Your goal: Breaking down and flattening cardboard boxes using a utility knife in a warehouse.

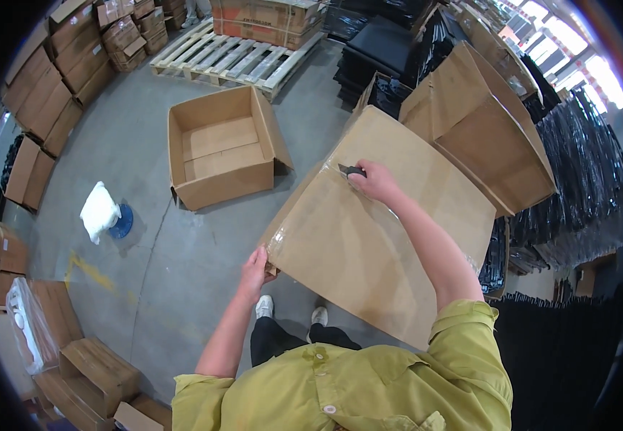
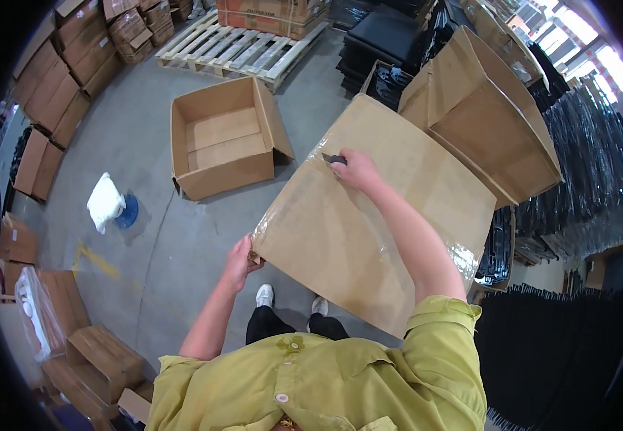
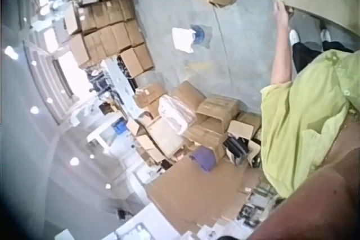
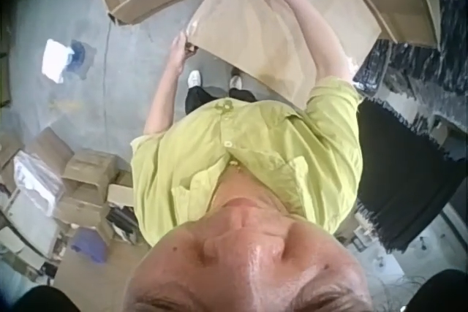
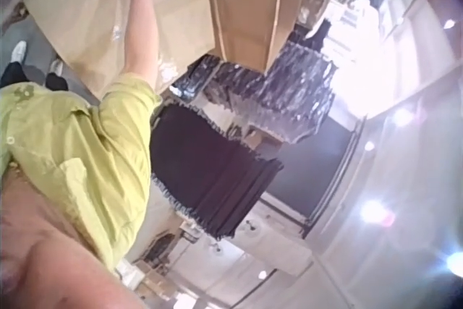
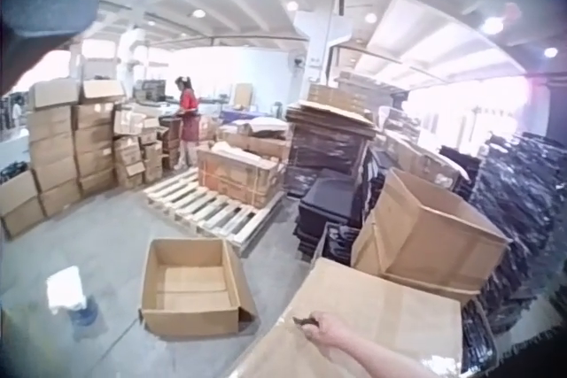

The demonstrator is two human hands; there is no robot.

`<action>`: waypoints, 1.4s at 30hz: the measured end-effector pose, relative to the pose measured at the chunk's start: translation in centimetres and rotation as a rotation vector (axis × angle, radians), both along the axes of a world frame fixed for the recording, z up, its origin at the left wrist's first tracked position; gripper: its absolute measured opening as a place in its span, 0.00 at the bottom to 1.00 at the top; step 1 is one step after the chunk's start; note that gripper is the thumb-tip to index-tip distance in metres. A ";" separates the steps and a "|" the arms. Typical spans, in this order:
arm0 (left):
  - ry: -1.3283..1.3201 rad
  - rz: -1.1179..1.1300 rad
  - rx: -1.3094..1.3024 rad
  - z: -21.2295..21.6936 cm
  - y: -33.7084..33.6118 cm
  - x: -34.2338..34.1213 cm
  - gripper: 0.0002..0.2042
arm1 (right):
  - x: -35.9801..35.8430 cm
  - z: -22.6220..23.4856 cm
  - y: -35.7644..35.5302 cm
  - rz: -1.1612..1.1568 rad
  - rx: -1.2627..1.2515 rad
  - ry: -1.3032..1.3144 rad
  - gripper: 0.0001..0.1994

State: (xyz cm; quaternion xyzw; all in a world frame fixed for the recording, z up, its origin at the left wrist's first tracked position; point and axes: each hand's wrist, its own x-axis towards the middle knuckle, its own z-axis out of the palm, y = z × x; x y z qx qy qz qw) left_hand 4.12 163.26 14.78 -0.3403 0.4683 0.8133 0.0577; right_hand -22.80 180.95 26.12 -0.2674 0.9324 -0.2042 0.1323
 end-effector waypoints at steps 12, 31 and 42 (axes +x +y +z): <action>-0.046 0.009 -0.052 0.7 0.1 -0.5 0.23 | -1.7 -1.7 -3.3 0.017 0.133 0.188 0.12; -0.051 0.041 -0.067 1.7 1.2 -0.9 0.25 | -0.6 0.0 -3.2 0.224 0.235 0.254 0.12; -0.064 0.165 -0.246 1.8 2.1 -1.2 0.21 | -0.9 -0.1 -1.8 0.313 0.140 0.252 0.10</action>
